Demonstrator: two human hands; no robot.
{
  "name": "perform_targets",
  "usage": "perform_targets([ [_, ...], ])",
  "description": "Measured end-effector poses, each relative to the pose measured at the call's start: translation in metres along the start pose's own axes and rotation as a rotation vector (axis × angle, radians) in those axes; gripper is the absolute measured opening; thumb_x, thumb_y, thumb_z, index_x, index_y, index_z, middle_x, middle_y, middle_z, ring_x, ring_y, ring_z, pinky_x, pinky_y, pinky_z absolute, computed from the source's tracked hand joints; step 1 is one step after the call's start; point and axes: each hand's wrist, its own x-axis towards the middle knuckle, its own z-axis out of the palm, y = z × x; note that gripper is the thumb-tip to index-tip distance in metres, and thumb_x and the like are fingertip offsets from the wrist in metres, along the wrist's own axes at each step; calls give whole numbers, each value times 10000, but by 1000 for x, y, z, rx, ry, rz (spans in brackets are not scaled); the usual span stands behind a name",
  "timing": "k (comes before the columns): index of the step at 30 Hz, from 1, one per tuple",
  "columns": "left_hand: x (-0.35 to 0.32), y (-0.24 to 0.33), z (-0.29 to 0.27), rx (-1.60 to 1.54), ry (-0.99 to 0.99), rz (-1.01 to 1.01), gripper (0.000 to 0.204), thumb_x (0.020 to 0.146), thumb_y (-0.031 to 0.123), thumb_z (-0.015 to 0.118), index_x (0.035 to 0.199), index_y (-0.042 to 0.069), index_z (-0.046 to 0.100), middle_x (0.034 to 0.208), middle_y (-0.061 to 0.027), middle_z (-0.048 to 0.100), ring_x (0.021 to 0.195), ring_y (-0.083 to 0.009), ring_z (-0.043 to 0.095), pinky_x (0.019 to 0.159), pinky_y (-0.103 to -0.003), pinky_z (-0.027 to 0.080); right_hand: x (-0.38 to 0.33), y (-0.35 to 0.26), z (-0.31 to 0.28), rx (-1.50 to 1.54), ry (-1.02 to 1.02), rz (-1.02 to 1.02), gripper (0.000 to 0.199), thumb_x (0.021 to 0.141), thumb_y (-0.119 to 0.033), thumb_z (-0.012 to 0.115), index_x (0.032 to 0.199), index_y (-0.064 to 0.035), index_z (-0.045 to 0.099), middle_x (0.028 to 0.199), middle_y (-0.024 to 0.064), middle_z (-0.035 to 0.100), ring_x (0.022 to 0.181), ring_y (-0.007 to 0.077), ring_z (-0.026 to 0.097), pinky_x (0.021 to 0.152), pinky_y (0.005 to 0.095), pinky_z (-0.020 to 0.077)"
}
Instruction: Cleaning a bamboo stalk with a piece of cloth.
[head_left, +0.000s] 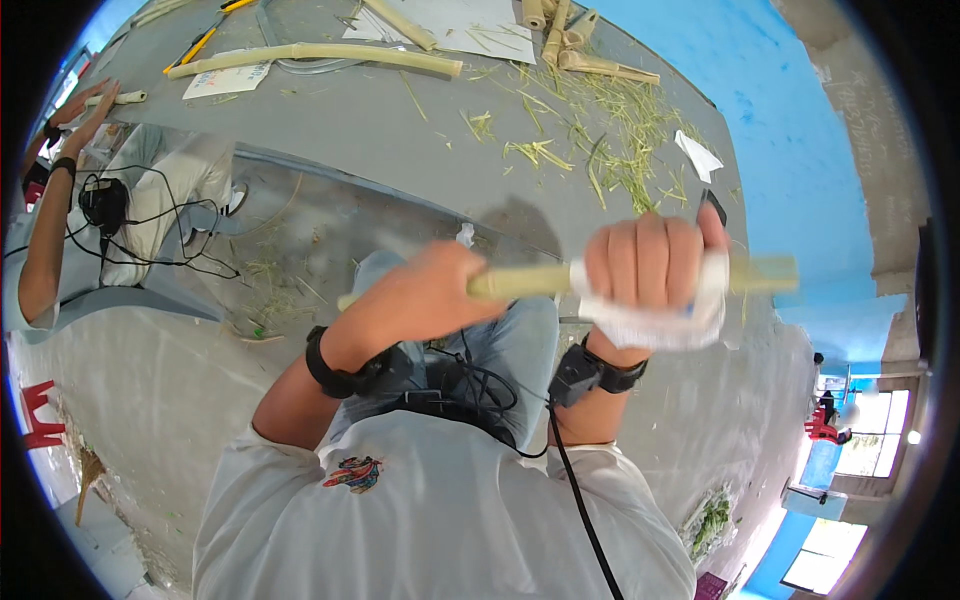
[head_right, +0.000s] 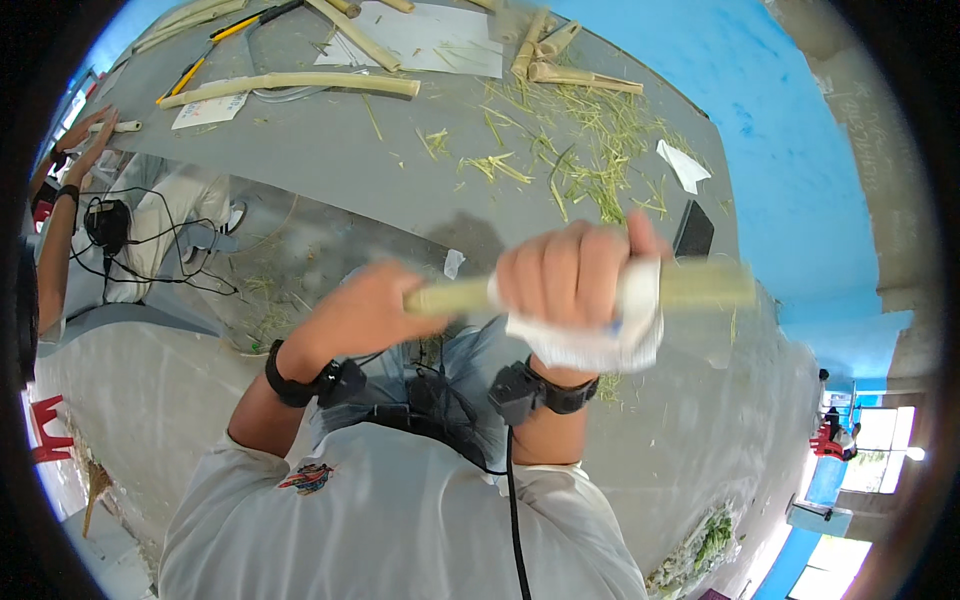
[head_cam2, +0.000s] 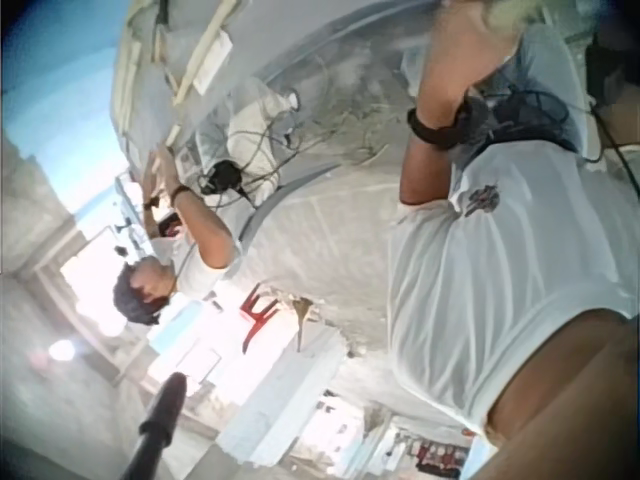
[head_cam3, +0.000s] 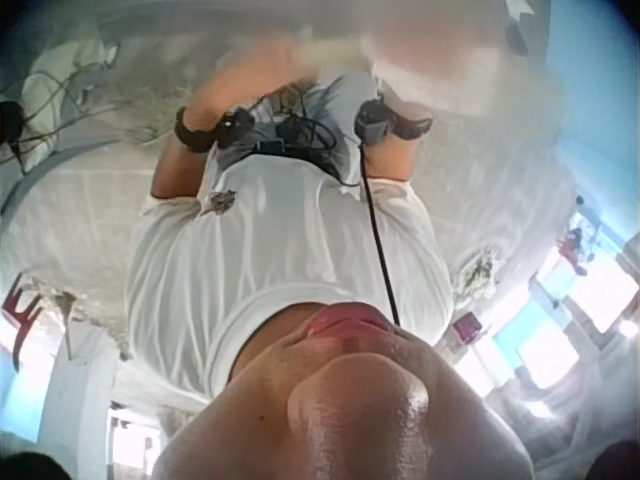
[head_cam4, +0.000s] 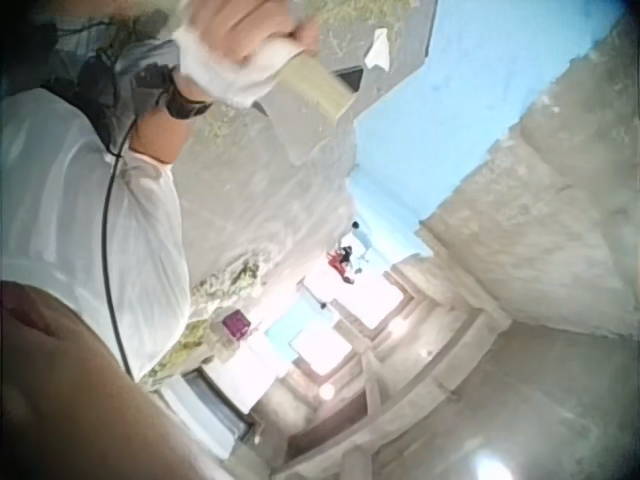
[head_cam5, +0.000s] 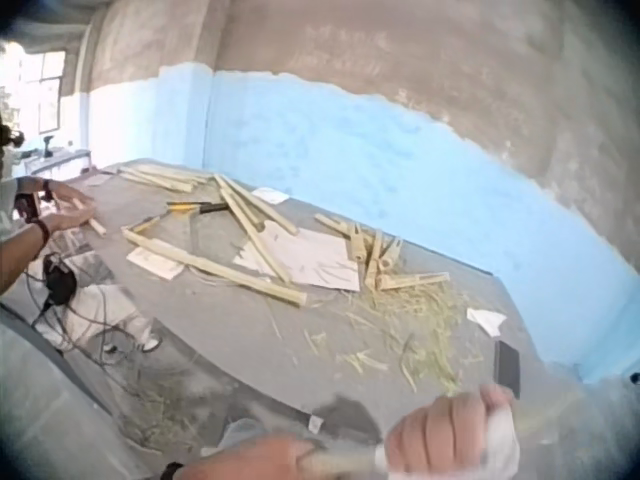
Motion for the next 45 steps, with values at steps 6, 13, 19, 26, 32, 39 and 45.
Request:
perform_targets([
  [6, 0, 14, 2, 223, 462, -33, 204, 760, 233, 684, 843, 68, 599, 758, -134, 629, 739, -386, 609, 609, -456, 476, -17, 23, -35, 195, 377, -163, 470, 1037, -351, 247, 652, -135, 409, 562, -11, 342, 515, 148, 349, 555, 321, 350],
  [13, 7, 14, 2, 291, 449, -53, 220, 727, 248, 708, 799, 64, 609, 732, -136, 629, 694, -377, 618, 591, -455, 476, -15, 41, -30, 164, 375, -129, 499, 1036, -403, 238, 655, -130, 409, 560, -9, 356, 518, 149, 325, 559, 319, 324],
  [19, 0, 15, -22, -134, -151, -177, 255, 746, 267, 706, 741, 35, 602, 669, -181, 598, 628, -378, 597, 565, -446, 458, 0, 24, -28, 197, -187, 181, 575, 1031, -370, 113, 560, -147, 356, 465, -13, 322, 417, 156, 283, 463, 330, 315],
  [26, 8, 15, 2, 196, 565, 35, 315, 755, 312, 708, 756, 8, 625, 625, -196, 577, 575, -396, 558, 556, -432, 452, -6, 38, -6, 211, 444, -188, 559, 1003, -386, 144, 528, -143, 312, 454, 1, 313, 450, 179, 268, 497, 331, 293],
  [32, 6, -8, 2, 59, 380, 150, 319, 773, 336, 706, 819, 25, 650, 604, -188, 567, 591, -393, 588, 571, -437, 466, -5, 34, -17, 94, 148, 67, 515, 994, -319, 164, 540, -152, 342, 467, -9, 321, 457, 168, 303, 499, 338, 314],
  [39, -5, 6, -6, -210, -211, -178, 356, 761, 338, 734, 882, 12, 659, 653, -205, 585, 645, -406, 595, 623, -419, 482, -6, 34, -12, 136, -129, 232, 537, 986, -364, 167, 528, -138, 332, 436, 6, 304, 429, 180, 258, 509, 345, 311],
  [45, 4, 12, -15, 39, 226, -177, 394, 764, 327, 746, 732, -42, 613, 665, -227, 599, 616, -273, 623, 602, -378, 477, -3, 55, 10, -17, 357, -76, 545, 1007, -345, 188, 532, -135, 354, 439, -5, 358, 406, 172, 278, 472, 332, 305],
])
